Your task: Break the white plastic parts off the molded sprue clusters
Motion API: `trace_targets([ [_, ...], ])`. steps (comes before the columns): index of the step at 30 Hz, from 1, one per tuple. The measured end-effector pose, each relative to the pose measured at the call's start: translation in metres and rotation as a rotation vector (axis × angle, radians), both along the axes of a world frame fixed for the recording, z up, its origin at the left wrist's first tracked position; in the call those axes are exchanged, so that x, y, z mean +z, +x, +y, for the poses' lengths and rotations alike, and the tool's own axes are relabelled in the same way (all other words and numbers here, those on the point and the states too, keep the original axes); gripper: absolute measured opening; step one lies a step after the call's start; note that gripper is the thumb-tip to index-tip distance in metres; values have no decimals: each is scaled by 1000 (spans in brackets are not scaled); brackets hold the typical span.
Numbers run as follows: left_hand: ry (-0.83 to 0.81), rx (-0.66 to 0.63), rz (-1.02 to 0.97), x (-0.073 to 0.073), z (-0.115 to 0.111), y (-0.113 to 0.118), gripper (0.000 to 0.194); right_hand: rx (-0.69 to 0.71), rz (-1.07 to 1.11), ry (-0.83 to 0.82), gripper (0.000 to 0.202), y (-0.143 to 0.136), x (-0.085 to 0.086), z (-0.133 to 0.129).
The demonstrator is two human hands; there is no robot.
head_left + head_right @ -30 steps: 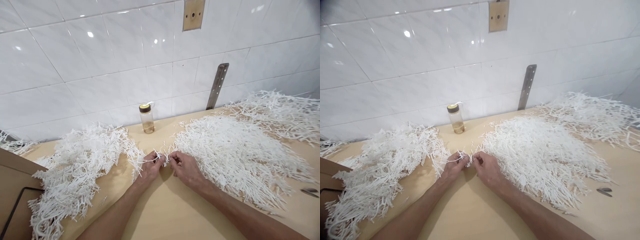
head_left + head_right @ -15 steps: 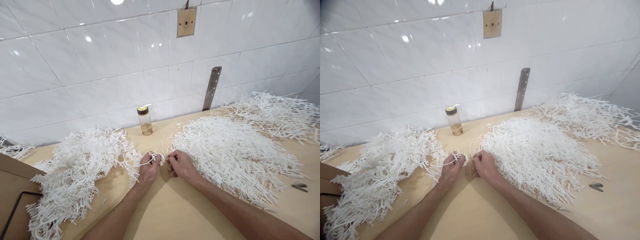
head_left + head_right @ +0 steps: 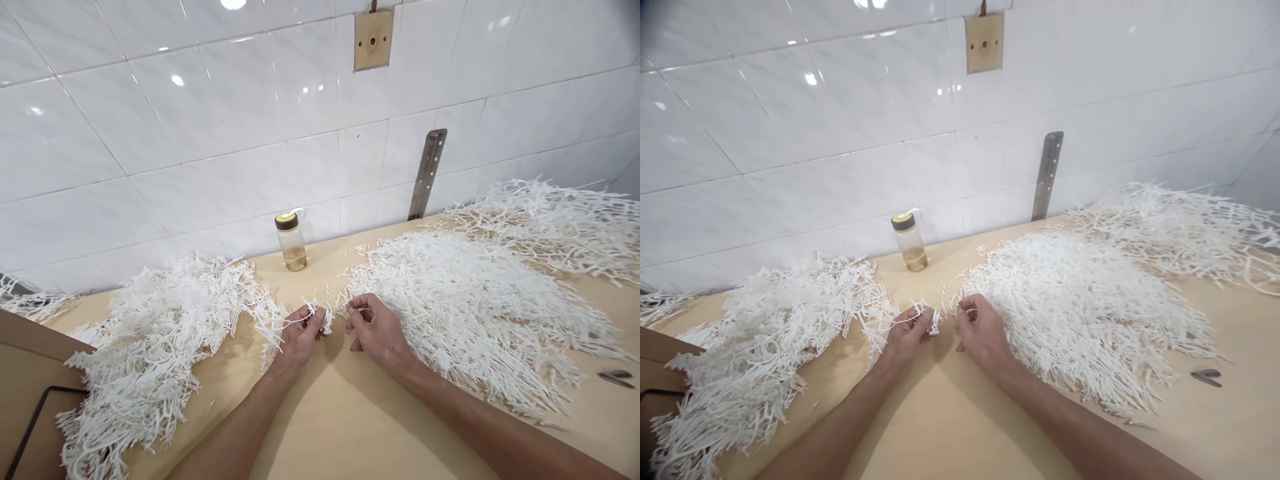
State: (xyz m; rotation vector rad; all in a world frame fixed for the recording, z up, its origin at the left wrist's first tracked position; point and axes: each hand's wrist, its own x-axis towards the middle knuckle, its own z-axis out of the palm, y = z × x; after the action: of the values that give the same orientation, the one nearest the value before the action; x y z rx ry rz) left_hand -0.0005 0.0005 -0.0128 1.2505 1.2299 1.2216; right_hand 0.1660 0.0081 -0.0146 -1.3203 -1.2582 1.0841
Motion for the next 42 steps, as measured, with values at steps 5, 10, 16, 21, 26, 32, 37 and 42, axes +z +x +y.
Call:
trace_targets([
  [5, 36, -1, 104, 6, -1, 2, 36, 179, -41, 28, 32, -3, 4, -6],
  [10, 33, 21, 132, 3, -1, 6, 37, 250, -9, -45, 31, -1, 6, -5],
  [16, 38, 42, 139, 1, -1, 8, 37, 245, -21, -78, 21, -3, 7, -5],
  [21, 39, -2, 133, 2, -1, 8, 37, 243, -12, -89, 18, -4, 5, -5],
  [26, 70, -29, 140, -4, -1, 7, 37, 220, -80, -104, 12, -4, 6, -4],
  [32, 125, 20, 181, -10, 1, 7, 34, 173, -148, -41, 11, -7, 3, -5],
  [37, 149, 49, 235, -8, -1, 8, 34, 184, -174, -69, 12, -7, 3, -4],
  [42, 177, 49, 267, -6, -3, 9, 34, 204, -157, -112, 10, -7, -1, -1],
])
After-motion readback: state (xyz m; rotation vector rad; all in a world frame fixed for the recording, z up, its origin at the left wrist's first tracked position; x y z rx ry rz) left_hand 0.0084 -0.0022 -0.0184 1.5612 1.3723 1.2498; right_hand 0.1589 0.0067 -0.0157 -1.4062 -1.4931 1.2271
